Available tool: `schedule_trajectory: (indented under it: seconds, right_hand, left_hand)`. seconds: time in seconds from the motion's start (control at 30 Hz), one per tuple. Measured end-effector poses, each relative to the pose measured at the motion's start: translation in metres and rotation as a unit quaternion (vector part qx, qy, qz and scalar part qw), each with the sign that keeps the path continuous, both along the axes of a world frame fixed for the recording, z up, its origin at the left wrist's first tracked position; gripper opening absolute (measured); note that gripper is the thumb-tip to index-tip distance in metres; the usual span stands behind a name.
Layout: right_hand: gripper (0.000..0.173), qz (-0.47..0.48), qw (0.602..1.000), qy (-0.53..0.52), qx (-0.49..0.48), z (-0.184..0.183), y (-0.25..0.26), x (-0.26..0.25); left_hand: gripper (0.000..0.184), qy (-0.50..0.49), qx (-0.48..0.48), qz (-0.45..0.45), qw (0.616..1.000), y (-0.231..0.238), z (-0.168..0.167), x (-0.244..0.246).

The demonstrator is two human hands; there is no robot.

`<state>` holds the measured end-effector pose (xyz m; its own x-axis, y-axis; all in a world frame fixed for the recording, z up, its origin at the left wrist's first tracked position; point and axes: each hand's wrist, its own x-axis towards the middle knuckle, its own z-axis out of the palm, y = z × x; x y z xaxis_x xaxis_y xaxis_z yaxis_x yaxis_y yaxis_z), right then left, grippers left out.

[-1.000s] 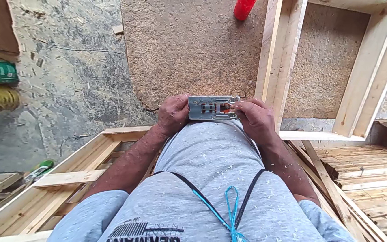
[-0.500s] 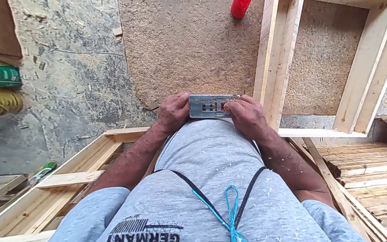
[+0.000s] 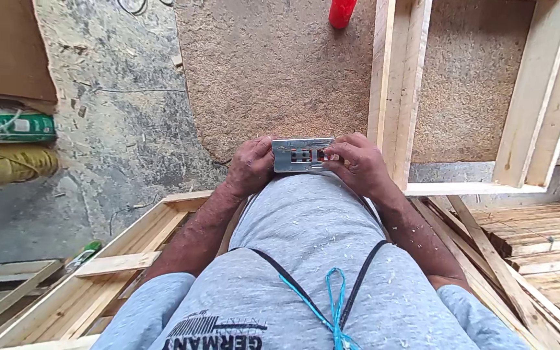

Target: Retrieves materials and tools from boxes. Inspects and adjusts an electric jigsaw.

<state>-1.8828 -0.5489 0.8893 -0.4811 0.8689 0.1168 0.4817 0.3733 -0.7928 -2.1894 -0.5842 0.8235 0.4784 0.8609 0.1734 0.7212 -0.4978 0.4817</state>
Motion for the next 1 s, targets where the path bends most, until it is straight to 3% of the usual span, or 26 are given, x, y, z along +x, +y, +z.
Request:
schedule_trajectory:
  seconds: [0.17,0.33,0.4,0.43,0.5,0.57,0.63,1.0]
  right_hand:
    - [0.011,-0.022,0.998,0.002,0.06,-0.008,-0.007,-0.007]
    - [0.011,-0.037,0.997,0.013,0.06,-0.017,0.0,0.001]
    - [0.01,-0.038,0.997,0.017,0.064,-0.018,0.004,0.004]
    - [0.01,-0.035,0.997,0.018,0.065,-0.019,0.004,0.004]
    - [0.01,-0.034,0.997,0.018,0.065,-0.018,0.004,0.001]
    - [0.008,-0.039,0.996,0.018,0.072,-0.018,0.004,-0.006]
    - [0.008,-0.044,0.996,0.018,0.077,-0.017,0.004,-0.009]
    - [0.014,-0.041,0.989,-0.017,0.144,-0.024,-0.01,-0.01]
  left_hand:
    - [0.057,0.015,-0.233,-0.036,0.972,0.023,0.053,-0.013]
    - [0.09,0.089,-0.127,0.116,0.981,0.018,0.068,0.027]
    - [0.1,0.108,-0.085,0.137,0.981,0.019,0.078,0.039]
    - [0.096,0.087,-0.062,0.121,0.987,0.02,0.08,0.046]
    - [0.068,-0.033,-0.025,0.027,0.999,0.027,0.075,0.062]
    - [0.034,-0.171,-0.031,-0.06,0.983,0.039,0.062,0.079]
    - [0.017,-0.251,-0.047,-0.079,0.964,0.048,0.053,0.087]
    - [0.011,-0.223,0.017,-0.095,0.97,0.041,0.045,0.099]
